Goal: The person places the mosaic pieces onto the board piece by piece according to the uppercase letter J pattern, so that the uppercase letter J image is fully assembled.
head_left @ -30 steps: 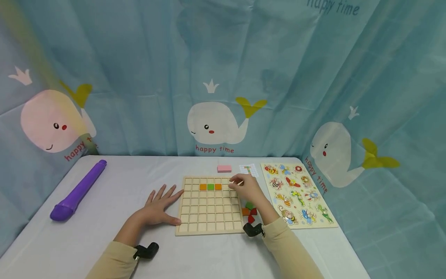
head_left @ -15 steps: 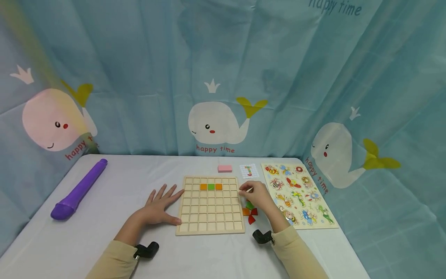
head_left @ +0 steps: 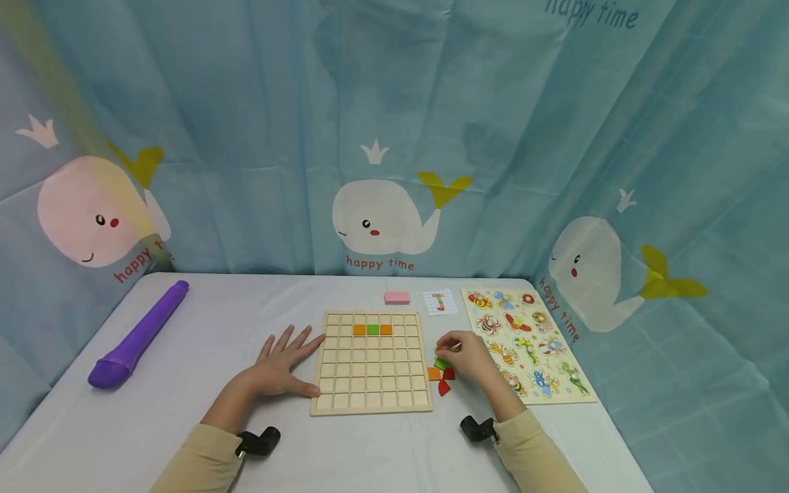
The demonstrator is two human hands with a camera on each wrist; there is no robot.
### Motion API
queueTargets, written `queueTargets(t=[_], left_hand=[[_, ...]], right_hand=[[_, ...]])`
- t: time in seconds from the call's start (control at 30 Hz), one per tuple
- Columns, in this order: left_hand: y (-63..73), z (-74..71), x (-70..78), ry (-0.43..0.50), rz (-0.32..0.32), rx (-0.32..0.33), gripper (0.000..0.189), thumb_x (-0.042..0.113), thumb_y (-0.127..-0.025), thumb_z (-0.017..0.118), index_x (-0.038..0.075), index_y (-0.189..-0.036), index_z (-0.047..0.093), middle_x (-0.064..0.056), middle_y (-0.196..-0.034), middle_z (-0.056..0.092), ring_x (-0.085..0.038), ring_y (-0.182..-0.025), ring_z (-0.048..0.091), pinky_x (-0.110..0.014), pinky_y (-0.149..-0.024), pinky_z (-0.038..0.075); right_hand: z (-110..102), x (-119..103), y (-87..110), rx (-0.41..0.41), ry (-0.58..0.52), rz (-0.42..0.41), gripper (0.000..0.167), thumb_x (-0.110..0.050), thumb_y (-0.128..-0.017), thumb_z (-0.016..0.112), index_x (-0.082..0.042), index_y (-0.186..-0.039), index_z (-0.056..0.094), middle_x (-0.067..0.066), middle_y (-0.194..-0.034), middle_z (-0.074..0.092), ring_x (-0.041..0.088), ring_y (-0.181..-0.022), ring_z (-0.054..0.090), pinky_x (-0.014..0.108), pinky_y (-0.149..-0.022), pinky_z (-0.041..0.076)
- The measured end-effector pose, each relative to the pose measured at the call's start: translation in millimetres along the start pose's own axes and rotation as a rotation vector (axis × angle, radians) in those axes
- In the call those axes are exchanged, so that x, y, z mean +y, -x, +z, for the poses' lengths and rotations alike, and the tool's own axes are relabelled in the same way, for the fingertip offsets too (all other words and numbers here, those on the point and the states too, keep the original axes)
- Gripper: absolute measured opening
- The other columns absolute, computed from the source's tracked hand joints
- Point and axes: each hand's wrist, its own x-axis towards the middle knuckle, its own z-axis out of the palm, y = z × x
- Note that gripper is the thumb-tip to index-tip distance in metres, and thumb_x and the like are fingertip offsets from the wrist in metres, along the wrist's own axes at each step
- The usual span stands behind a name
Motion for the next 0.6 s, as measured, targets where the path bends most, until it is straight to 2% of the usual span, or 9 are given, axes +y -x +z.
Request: queueTargets(t=[0.2,0.33,0.5,0.6], left_hand=[[-0.6,-0.9,-1.1,-0.001,0.001,-0.004,0.118,0.072,-0.065,0.08,0.024,-0.16,0.03,-0.017,-0.17,0.011,-0.047,-0.154,-0.007,-0.068,-0.118,-0.012],[-0.5,-1.1,-2.1,-0.004,0.013,0.0,0.118,0.072,-0.065,0.08,0.024,-0.161,0.03,-0.017,-0.17,0.012,-0.047,-0.154,-0.007,-0.068,-0.118,-0.011],[0.0,-0.5,-2.9,-0.007,0.032,0.004,0.117,0.072,-0.066,0.08,0.024,-0.161,0.03,-0.017,-0.169,0.012,-0.048,-0.154,-0.006,-0.069,-0.118,-0.009],[-0.1,0.0,-3.1,-0.014,0.03,0.005,0.118,0.073,-0.066,0.08,0.024,-0.161,0.03,-0.016,-0.17,0.012,-0.048,-0.154,-0.006,-0.069,-0.118,-0.009]], right_hand=[[-0.5,4.8,-4.6,0.043,0.045,0.034,0.014,-0.015,-0.086,0.082,-0.012,-0.097,0.075,-0.001,-0.084,0.069,0.013,-0.073,0.062,0.029,-0.064,0.051],[0.1,6.7,-8.1,0.038,0.1,0.077,0.02,-0.022,-0.084,0.083,-0.012,-0.098,0.075,-0.001,-0.083,0.065,0.014,-0.076,0.057,0.029,-0.066,0.046],[-0.6,6.2,-9.6,0.014,0.11,0.123,0.02,-0.025,-0.083,0.085,-0.01,-0.091,0.073,0.002,-0.077,0.058,0.016,-0.069,0.05,0.029,-0.06,0.04],[-1.5,4.8,-10.0,0.013,0.096,0.124,0.022,-0.025,-0.082,0.086,-0.011,-0.085,0.069,0.003,-0.075,0.055,0.017,-0.066,0.048,0.029,-0.058,0.038]])
